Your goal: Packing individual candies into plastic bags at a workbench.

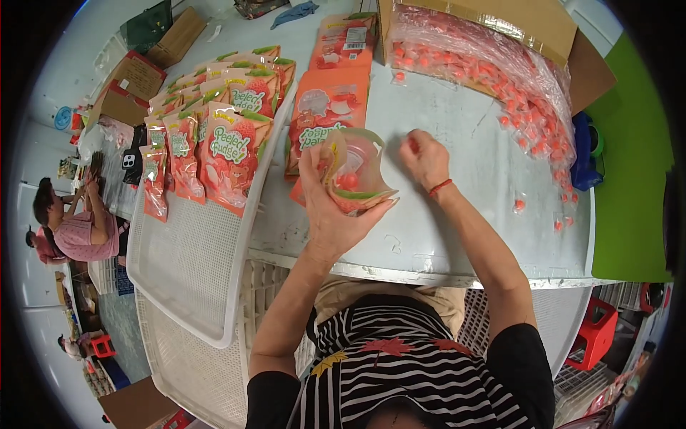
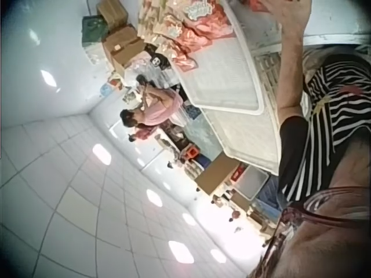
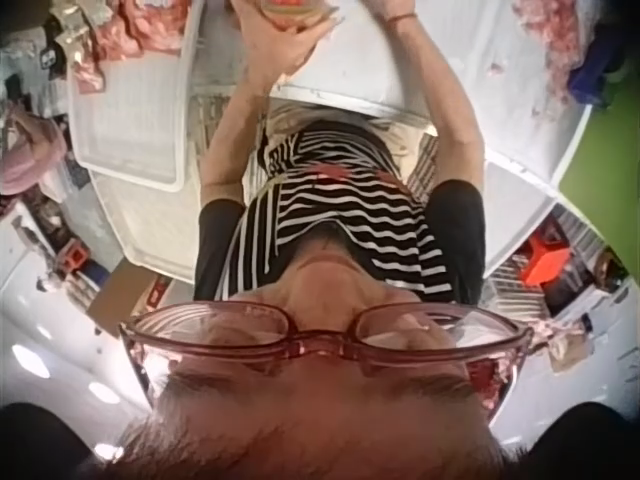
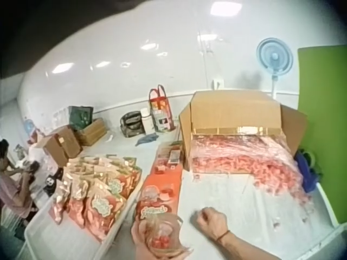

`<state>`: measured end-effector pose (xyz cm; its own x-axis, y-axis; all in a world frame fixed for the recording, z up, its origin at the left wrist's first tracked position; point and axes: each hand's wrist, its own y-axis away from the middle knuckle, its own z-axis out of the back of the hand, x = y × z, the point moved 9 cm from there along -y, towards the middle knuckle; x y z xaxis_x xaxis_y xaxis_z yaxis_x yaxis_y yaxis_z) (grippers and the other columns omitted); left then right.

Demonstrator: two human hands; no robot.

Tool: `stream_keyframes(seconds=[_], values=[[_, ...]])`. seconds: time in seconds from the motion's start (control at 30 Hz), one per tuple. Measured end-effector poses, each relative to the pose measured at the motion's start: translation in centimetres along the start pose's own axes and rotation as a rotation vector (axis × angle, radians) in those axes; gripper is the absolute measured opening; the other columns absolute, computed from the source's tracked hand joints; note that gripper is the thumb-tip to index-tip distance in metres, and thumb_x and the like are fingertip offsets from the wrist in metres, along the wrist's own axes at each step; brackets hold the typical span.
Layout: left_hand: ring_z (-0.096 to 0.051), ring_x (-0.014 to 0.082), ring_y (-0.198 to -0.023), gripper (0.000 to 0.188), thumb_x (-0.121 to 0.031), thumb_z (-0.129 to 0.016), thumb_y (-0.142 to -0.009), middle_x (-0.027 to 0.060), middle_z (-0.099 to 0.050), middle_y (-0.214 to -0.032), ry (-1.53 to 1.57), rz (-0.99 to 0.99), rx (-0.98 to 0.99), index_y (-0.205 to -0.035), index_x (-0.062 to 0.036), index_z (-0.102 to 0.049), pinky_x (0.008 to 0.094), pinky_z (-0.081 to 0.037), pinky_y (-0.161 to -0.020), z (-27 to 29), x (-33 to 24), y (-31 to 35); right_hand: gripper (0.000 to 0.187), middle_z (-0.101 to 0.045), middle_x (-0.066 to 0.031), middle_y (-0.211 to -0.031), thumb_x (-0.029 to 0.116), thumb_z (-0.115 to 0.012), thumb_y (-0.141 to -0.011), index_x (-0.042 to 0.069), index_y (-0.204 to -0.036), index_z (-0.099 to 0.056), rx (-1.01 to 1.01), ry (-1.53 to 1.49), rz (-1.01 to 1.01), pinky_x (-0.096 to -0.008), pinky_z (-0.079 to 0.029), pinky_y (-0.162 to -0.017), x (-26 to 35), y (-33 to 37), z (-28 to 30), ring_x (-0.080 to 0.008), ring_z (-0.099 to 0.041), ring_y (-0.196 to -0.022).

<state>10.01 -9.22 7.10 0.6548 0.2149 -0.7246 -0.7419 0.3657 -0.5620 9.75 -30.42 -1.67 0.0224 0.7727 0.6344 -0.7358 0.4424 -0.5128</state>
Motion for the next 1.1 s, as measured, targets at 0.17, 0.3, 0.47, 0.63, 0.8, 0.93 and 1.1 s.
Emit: stream_keyframes(seconds=[0.17,0.3,0.47,0.63,0.8,0.93,1.1], values=[[-0.039,0.0376,-0.117,0.116,-0.026,-0.091,-0.053,0.0214,-0.036,-0.128,-0.047,0.031,0.021,-0.137,0.0042,-0.017,0.0474,-0.035,-0.098,-1.4,1.1,-0.1,0.004,-0.059,-0.0081,-0.072,0.004,-0.062,-0.076,0.004,-0.08,-0.06,0.162,-0.513,-0.185,-0.0252,-0.044,-0.054,4.7,-3.4,5.8,-0.016,-0.049,-0.052],[-0.038,0.0384,-0.118,0.114,-0.028,-0.089,-0.054,0.0208,-0.036,-0.131,-0.039,-0.008,0.117,-0.138,0.0024,-0.018,0.049,-0.032,-0.1,-3.0,1.0,-0.3,0.007,-0.062,-0.0088,-0.076,0.008,-0.063,-0.074,0.004,-0.079,-0.061,0.377,-0.092,0.542,-0.0309,-0.046,-0.051,15.1,-3.4,8.7,-0.021,-0.056,-0.055],[-0.039,0.0368,-0.118,0.112,-0.026,-0.088,-0.055,0.0198,-0.037,-0.131,-0.002,-0.092,0.289,-0.138,-0.0002,-0.018,0.0481,-0.032,-0.1,-5.6,-0.2,-0.1,0.009,-0.063,-0.0102,-0.081,0.013,-0.062,-0.072,0.005,-0.077,-0.061,0.644,0.138,0.707,-0.0388,-0.048,-0.052,15.2,-1.4,4.7,-0.0304,-0.06,-0.062],[-0.043,0.0371,-0.12,0.111,-0.019,-0.087,-0.056,0.0221,-0.037,-0.132,0.142,0.013,0.199,-0.139,0.0007,-0.016,0.0458,-0.038,-0.098,-4.6,0.8,-0.3,0.01,-0.063,-0.0139,-0.079,0.013,-0.058,-0.076,0.003,-0.076,-0.061,0.63,-0.081,0.477,-0.0419,-0.049,-0.056,15.2,-2.2,2.3,-0.0339,-0.061,-0.067],[-0.041,0.0359,-0.123,0.115,-0.019,-0.087,-0.057,0.0237,-0.035,-0.134,0.14,0.078,0.196,-0.141,0.0015,-0.012,0.0452,-0.037,-0.1,-4.8,1.3,-0.3,0.017,-0.063,-0.0166,-0.074,0.016,-0.052,-0.082,0.003,-0.081,-0.063,0.581,-0.207,0.407,-0.0434,-0.049,-0.053,13.8,-2.8,0.6,-0.0346,-0.061,-0.066],[-0.042,0.0362,-0.123,0.115,-0.02,-0.086,-0.058,0.0237,-0.036,-0.134,0.131,0.107,0.119,-0.142,0.0018,-0.011,0.0444,-0.037,-0.1,-4.8,2.1,0.2,0.021,-0.064,-0.0161,-0.076,0.017,-0.049,-0.086,-0.001,-0.082,-0.06,0.629,0.169,0.586,-0.0433,-0.05,-0.053,16.0,-2.3,-0.4,-0.035,-0.061,-0.065],[-0.043,0.0338,-0.122,0.118,-0.018,-0.086,-0.057,0.023,-0.036,-0.134,0.224,0.149,0.068,-0.143,0.0004,-0.007,0.0434,-0.037,-0.101,-4.1,2.5,-0.6,0.022,-0.064,-0.0151,-0.075,0.015,-0.046,-0.088,-0.001,-0.079,-0.057,0.385,0.115,0.457,-0.0426,-0.051,-0.055,17.5,-3.7,2.4,-0.0333,-0.063,-0.065]])
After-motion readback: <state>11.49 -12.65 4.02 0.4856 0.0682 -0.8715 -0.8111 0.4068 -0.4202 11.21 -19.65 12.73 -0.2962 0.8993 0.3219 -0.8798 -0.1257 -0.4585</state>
